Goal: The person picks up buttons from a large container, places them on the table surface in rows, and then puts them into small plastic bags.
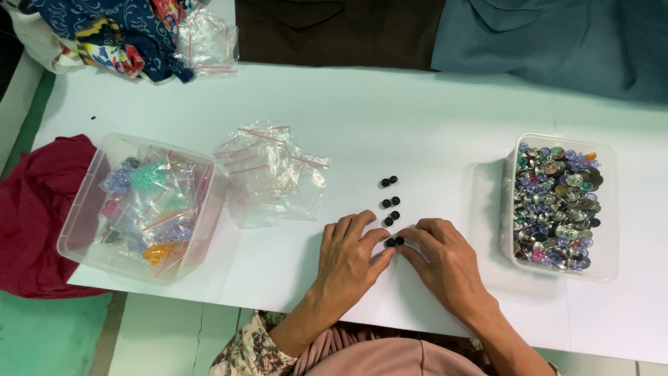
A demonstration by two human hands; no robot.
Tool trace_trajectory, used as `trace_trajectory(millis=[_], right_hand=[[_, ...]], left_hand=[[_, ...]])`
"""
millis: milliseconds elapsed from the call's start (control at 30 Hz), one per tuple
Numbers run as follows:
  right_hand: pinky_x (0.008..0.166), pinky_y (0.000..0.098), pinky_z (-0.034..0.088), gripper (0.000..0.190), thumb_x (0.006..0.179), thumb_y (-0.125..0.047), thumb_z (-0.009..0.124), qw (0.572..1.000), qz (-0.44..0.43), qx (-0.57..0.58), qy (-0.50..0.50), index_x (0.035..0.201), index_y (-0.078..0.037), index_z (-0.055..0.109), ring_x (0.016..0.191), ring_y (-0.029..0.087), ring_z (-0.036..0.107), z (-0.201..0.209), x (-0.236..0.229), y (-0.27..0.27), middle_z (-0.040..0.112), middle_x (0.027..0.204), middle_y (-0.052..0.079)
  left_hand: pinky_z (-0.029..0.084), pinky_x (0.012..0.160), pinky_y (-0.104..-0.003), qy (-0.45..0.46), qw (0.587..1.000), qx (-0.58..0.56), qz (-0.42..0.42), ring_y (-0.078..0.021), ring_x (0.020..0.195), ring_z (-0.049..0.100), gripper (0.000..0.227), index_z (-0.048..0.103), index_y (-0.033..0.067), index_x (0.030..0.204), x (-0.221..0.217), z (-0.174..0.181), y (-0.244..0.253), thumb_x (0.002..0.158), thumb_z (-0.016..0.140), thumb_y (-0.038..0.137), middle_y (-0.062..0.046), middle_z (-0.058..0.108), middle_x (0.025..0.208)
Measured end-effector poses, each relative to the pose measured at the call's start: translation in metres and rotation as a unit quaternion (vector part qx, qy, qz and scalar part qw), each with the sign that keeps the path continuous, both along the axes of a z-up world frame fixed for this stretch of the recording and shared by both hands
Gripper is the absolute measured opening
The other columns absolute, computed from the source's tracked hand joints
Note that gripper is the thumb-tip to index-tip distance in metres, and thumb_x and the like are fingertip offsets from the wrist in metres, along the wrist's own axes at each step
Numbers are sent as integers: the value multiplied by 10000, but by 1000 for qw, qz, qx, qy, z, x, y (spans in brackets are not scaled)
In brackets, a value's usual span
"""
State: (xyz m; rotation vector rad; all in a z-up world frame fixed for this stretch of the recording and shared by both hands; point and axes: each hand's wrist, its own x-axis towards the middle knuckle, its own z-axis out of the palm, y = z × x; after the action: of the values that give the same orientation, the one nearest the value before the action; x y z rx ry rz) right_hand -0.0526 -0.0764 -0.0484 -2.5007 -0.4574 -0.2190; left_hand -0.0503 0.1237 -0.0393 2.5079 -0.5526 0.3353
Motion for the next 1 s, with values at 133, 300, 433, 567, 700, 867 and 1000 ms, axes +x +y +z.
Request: trace_trajectory(millis=[133, 300, 433, 567, 700, 867, 1000], right_hand=[[574, 372, 505, 308, 875, -200, 797, 1000, 6, 11, 11, 1173, -174, 721, 891, 218, 624, 9, 0, -1, 646, 992, 50], [695, 337, 535, 302, 900, -152, 781, 997, 23, 59, -43, 1191, -122, 705, 830, 202, 637, 38, -5, -11, 631, 1016, 87], [716, 347, 538, 239, 925, -155, 744, 997, 18, 41, -61, 1158, -117, 709, 822, 226, 624, 68, -11, -42, 633, 957, 79], [733, 361, 571, 280, 882, -110, 765, 996, -47, -24, -75, 1160, -105, 737, 895, 234, 661, 80, -12, -97, 689, 1021, 98], [666, 373, 568, 224, 953, -94, 731, 969, -180, -141, -93, 1175, -109, 762, 948, 271, 649, 81, -9, -151, 732, 1066, 119], [826, 489, 502, 237, 925, -168, 762, 913, -287, -280, -74, 1118, -304, 784, 1183, 380, 572, 61, -8, -197, 649, 1371, 65], [890, 500, 497, 268, 843, -302, 767, 907, -276, -317, -32, 1107, -344, 787, 1261, 370, 552, 43, 0, -202, 609, 1435, 57]], left_hand=[[422, 831, -431, 20, 1000, -11, -8, -272, 1059, 587, 257, 738, 146, 1092, 2, 2, 2, 887, 760, 300, -62, 624, 1212], [424, 795, -406, -2, 999, -21, -28, -258, 1031, 610, 164, 712, 159, 1069, 13, 26, -8, 928, 726, 241, -63, 634, 1214], [408, 794, -393, -13, 997, -31, -72, -228, 995, 595, 133, 707, 177, 1062, 27, 51, -34, 960, 674, 257, -38, 622, 1205], [427, 810, -420, -62, 989, -17, -133, -275, 1011, 595, 160, 725, 146, 1044, 44, 71, -74, 900, 764, 203, -67, 616, 1156], [412, 807, -406, -72, 981, 9, -182, -282, 1006, 591, 219, 746, 119, 1071, 61, 70, -124, 875, 795, 203, -79, 626, 1136], [416, 784, -401, -86, 972, 97, -196, -277, 881, 572, 164, 737, 149, 816, 76, 40, -188, 815, 666, 2, -63, 631, 957], [418, 819, -382, -120, 964, 138, -193, -263, 902, 580, 207, 723, 175, 844, 87, 13, -224, 728, 688, 8, -41, 633, 959]])
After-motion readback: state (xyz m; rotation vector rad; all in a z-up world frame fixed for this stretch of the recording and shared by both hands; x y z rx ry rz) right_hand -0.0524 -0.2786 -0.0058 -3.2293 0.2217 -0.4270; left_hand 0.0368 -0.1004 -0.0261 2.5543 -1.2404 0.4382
